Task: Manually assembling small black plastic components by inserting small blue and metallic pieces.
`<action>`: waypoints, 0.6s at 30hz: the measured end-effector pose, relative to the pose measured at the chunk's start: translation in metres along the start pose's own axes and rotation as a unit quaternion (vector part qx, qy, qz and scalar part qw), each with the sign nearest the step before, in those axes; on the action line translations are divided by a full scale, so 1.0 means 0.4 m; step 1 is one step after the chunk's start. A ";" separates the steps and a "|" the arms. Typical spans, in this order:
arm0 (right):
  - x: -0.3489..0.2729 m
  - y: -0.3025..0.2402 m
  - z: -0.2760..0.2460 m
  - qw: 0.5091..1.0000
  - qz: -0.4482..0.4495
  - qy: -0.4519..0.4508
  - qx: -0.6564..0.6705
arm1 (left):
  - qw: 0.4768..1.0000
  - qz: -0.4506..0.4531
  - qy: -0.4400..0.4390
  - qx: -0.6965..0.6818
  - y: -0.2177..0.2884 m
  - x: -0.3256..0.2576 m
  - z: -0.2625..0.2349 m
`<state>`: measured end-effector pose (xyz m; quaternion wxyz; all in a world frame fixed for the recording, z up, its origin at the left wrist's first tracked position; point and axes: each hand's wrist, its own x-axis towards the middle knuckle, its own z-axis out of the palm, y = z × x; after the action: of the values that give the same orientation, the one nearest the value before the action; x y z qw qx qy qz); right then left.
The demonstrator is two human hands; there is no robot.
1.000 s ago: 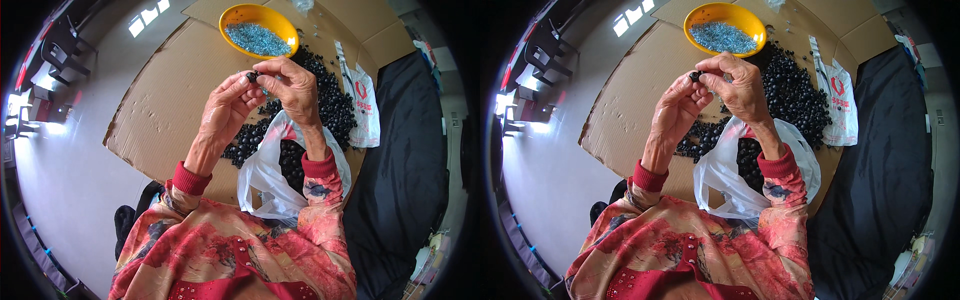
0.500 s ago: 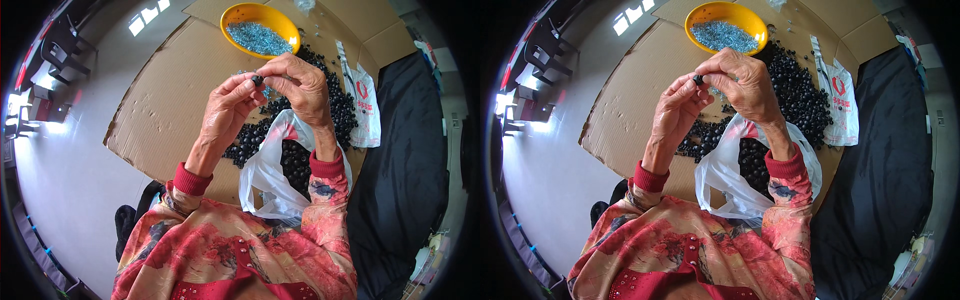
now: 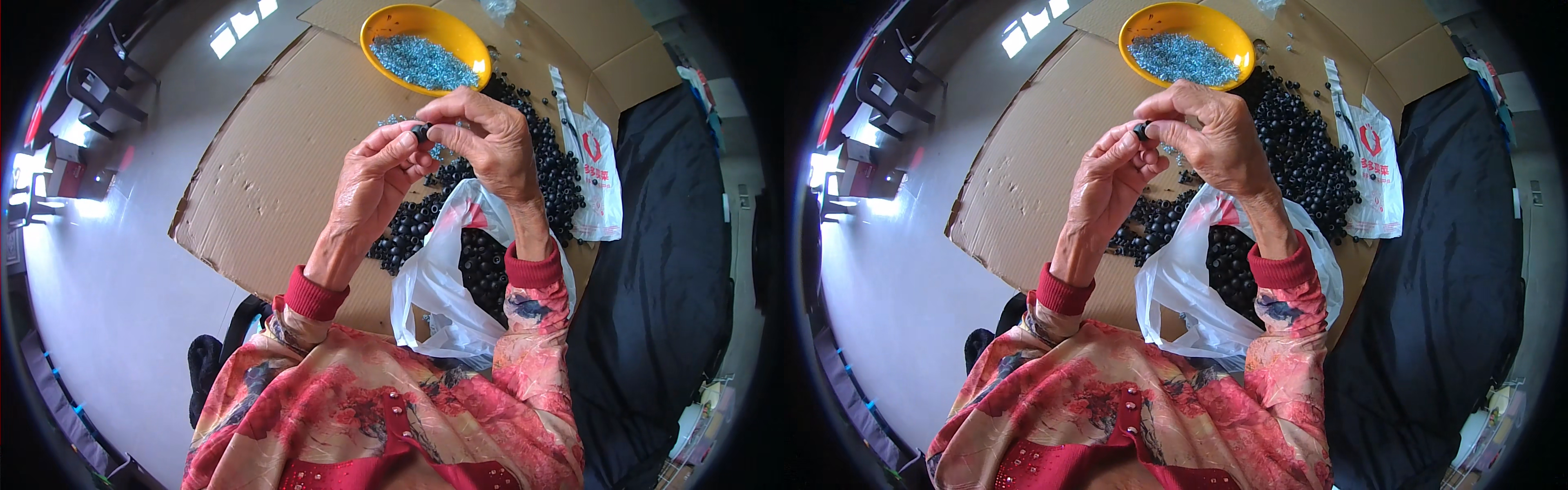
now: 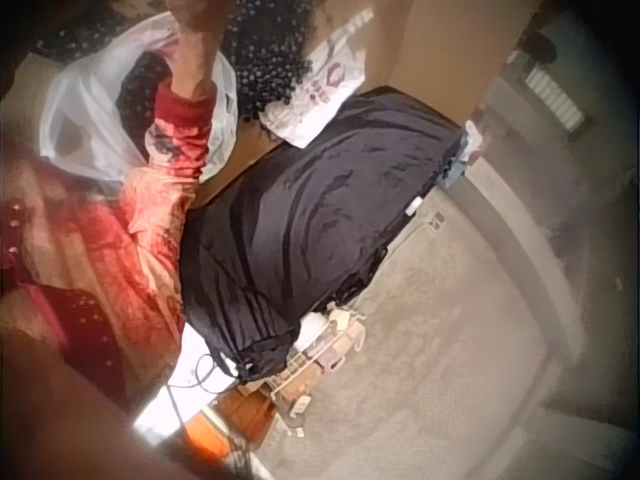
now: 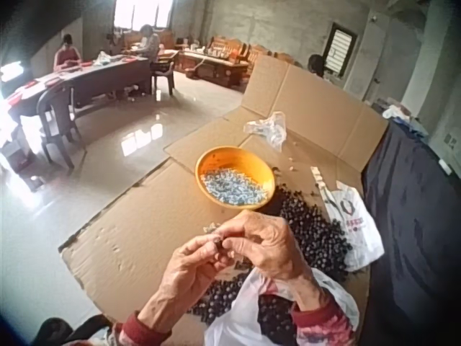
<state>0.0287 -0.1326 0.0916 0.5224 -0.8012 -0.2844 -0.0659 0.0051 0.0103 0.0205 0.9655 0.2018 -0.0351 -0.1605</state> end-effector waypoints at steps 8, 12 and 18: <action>-0.008 -0.003 -0.009 0.999 0.046 0.009 0.021 | 1.000 -0.009 0.008 -0.001 -0.006 0.003 0.005; -0.005 0.001 -0.017 0.999 -0.003 0.012 -0.037 | 1.000 -0.011 0.010 0.003 -0.003 0.004 0.013; 0.000 -0.003 -0.020 0.997 -0.030 0.010 -0.066 | 1.000 -0.012 0.004 -0.006 0.000 0.002 0.016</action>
<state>0.0297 -0.1391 0.0960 0.4687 -0.8245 -0.2978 -0.1085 0.0051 0.0075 0.0262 0.9648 0.1974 -0.0275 -0.1718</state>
